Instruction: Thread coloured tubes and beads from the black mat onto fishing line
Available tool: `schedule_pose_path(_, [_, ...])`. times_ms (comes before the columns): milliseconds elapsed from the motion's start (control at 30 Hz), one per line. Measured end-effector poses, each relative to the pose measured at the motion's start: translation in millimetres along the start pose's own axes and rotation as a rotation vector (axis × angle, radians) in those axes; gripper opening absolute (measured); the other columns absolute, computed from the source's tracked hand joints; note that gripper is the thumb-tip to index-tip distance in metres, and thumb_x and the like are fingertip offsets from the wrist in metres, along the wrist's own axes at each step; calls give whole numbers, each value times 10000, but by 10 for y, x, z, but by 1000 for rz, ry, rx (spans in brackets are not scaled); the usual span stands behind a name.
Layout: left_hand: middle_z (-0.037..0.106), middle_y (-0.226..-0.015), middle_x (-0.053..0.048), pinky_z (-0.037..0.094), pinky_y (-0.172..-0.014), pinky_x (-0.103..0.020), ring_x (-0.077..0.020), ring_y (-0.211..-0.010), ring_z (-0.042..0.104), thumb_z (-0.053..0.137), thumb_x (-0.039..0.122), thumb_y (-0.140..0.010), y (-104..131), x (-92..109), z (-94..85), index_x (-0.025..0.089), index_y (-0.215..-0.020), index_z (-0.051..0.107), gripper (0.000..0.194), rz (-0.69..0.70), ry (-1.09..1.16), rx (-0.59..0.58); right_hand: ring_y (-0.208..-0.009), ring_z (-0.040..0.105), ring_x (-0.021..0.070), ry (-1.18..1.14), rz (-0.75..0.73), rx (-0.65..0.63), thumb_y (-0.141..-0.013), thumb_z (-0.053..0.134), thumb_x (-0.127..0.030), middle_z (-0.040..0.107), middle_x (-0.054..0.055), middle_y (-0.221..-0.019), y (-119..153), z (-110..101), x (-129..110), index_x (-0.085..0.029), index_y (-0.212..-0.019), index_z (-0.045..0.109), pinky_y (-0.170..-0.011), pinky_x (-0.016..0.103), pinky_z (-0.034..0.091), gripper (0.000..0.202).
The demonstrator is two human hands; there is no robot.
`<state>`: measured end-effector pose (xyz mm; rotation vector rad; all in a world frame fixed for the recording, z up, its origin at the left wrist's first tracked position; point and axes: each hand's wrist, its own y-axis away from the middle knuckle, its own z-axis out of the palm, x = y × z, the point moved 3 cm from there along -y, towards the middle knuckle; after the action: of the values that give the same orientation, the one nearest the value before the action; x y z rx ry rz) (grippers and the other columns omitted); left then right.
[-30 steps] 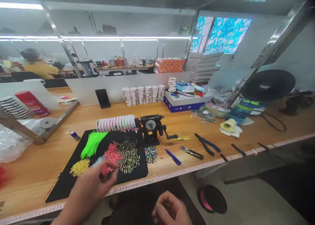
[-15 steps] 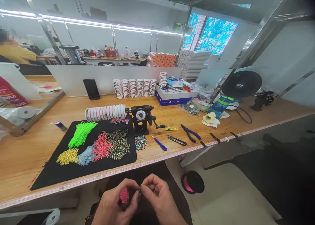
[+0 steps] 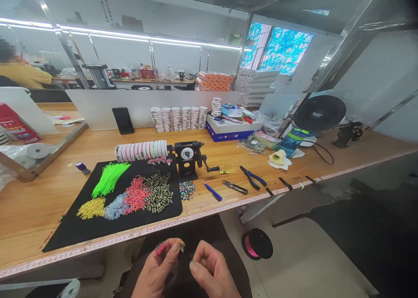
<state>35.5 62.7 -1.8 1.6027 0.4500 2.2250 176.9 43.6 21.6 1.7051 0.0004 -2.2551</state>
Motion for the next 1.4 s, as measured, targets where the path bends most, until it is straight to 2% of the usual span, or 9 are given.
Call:
schedule_pose_path(233, [346,-490,91,213,-412,-204,-72,-454,246,795,654,-640,24,52,-18,176,-802,718,510,84,-92,11,-543,273,92,74,3,86,-769,713,-576,321,-92,-586,12,39,-16,-214,-694,436,-515,242,216,462])
schedule_pose_path(633, [524,-608,23,343,-499,-218,-111,-546,385,780,666,-640,18,43,-54,167,-766,740,516,150,-211,1,-520,252,85,97,-33,47,-824,678,-500,306,-100,-567,-14,0,95,-218,-720,427,-492,231,204,392])
schedule_pose_path(767, [508,-559,36,342,-481,-225,-119,-515,384,784,656,-637,9,51,-77,185,-773,749,492,156,-223,48,-531,266,87,86,-42,53,-813,686,-499,313,-97,-574,12,3,57,-216,-715,429,-501,229,220,395])
schedule_pose_path(867, [502,-556,40,347,-487,-226,-120,-515,383,776,652,-650,14,54,-80,188,-781,752,483,160,-240,40,-532,266,86,88,-23,70,-810,689,-465,318,-98,-570,22,12,30,-213,-711,431,-504,226,222,373])
schedule_pose_path(1067, [588,-671,2,422,-608,-231,-156,-643,476,746,663,-687,2,29,-78,194,-757,744,474,182,-310,-12,-516,269,82,100,-23,77,-819,694,-478,305,-101,-566,7,-1,36,-216,-702,426,-489,223,213,393])
schedule_pose_path(1167, [610,-696,-15,435,-631,-235,-171,-674,501,718,664,-719,-8,17,-86,197,-747,732,469,203,-334,-57,-512,324,79,106,-43,93,-825,695,-562,365,-90,-555,-6,-13,59,-203,-707,463,-492,211,257,443])
schedule_pose_path(1233, [603,-680,-16,430,-619,-232,-168,-662,499,706,655,-739,-6,21,-101,195,-737,722,460,217,-360,-66,-466,370,73,100,-14,96,-811,689,-632,464,-66,-530,-20,-14,95,-186,-722,514,-466,205,288,487])
schedule_pose_path(1333, [570,-620,-2,397,-562,-223,-149,-596,472,700,627,-766,11,25,-122,191,-750,711,437,232,-384,-75,-362,409,64,58,56,117,-735,725,-704,630,20,-552,-54,-22,168,-153,-734,586,-383,200,293,568])
schedule_pose_path(1400, [550,-578,8,366,-523,-219,-136,-546,448,716,601,-766,26,23,-133,191,-774,712,410,252,-391,-68,-327,441,68,11,79,138,-684,767,-707,684,63,-595,-82,-37,213,-133,-727,620,-345,196,293,594])
